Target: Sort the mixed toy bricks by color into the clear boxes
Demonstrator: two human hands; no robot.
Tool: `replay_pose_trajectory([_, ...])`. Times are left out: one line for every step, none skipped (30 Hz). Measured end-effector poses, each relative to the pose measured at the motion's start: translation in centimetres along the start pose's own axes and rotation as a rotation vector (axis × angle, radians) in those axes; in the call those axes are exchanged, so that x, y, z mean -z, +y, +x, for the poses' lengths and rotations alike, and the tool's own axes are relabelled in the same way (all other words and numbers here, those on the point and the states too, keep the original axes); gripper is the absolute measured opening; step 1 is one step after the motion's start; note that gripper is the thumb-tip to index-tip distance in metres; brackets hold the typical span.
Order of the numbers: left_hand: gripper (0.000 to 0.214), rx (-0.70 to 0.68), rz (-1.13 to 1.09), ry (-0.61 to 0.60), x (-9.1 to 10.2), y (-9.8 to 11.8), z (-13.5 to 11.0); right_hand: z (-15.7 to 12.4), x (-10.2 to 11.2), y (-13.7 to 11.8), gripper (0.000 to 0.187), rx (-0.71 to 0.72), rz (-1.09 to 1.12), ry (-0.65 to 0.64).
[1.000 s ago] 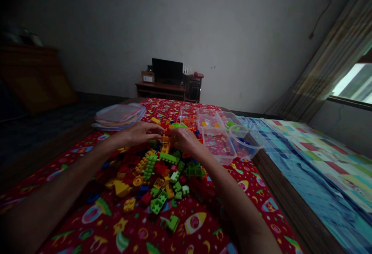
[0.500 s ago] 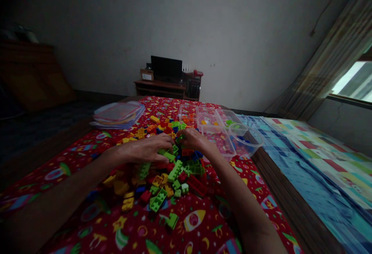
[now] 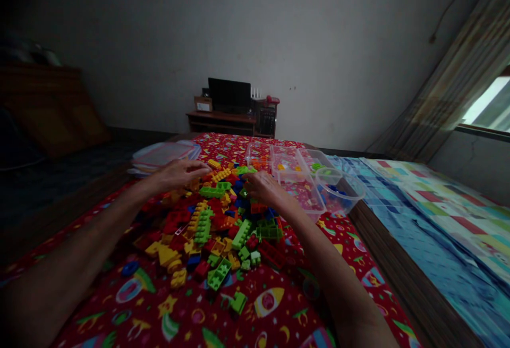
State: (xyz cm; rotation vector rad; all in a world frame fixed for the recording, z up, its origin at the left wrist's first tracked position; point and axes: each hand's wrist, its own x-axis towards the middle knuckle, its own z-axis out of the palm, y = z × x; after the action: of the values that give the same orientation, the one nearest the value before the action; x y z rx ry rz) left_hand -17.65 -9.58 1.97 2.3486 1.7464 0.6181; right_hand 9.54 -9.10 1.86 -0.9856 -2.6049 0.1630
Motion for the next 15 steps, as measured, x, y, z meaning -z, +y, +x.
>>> replay_pose_trajectory([0.063,0.018,0.013,0.026,-0.4,-0.5,0.1,0.0,-0.2,-0.1,0.025,0.01,-0.003,0.02])
replay_pose_trajectory([0.069,0.023,0.017,0.023,-0.8,-1.0,0.2,0.0,-0.4,-0.1,0.026,0.013,-0.004,0.031])
replay_pose_trajectory([0.074,0.021,0.011,-0.007,-1.3,-1.3,0.2,0.0,-0.6,-0.1,0.027,0.01,-0.003,0.031])
replay_pose_trajectory([0.078,0.024,-0.003,-0.056,-1.8,-1.5,0.1,0.0,-0.9,0.0,0.028,0.005,0.0,0.021])
replay_pose_trajectory([0.08,0.029,-0.02,-0.109,-2.2,-1.6,0.0,0.0,-1.1,0.0,0.029,0.001,0.004,0.009])
replay_pose_trajectory([0.08,0.036,-0.038,-0.16,-2.4,-1.5,-0.1,0.1,-1.2,0.1,0.03,0.001,0.01,-0.003])
replay_pose_trajectory([0.079,0.036,-0.055,-0.2,-2.5,-1.2,-0.3,0.1,-1.3,0.2,0.03,0.004,0.017,-0.011])
replay_pose_trajectory([0.078,0.026,-0.071,-0.228,-2.4,-1.0,-0.4,0.1,-1.4,0.2,0.03,0.01,0.029,-0.016])
replay_pose_trajectory([0.077,0.01,-0.085,-0.238,-2.1,-0.7,-0.5,0.2,-1.4,0.3,0.029,0.015,0.042,-0.016])
replay_pose_trajectory([0.075,-0.007,-0.098,-0.227,-1.8,-0.5,-0.4,0.2,-1.3,0.2,0.028,0.015,0.055,-0.01])
replay_pose_trajectory([0.073,-0.023,-0.111,-0.193,-1.4,-0.3,-0.3,0.3,-1.3,0.2,0.027,0.006,0.066,0.003])
replay_pose_trajectory([0.071,-0.029,-0.121,-0.135,-1.0,-0.3,0.0,0.4,-1.2,0.1,0.026,-0.001,0.075,0.016])
replay_pose_trajectory([0.069,-0.023,-0.126,-0.057,-0.6,-0.5,0.5,0.4,-1.1,0.0,0.026,-0.008,0.081,0.03])
replay_pose_trajectory([0.067,-0.011,-0.124,0.016,-0.3,-0.7,1.1,0.5,-1.0,-0.1,0.025,-0.014,0.089,0.043])
replay_pose_trajectory([0.066,-0.006,-0.114,0.073,-0.1,-1.1,1.9,0.5,-1.0,-0.1,0.024,-0.023,0.098,0.061])
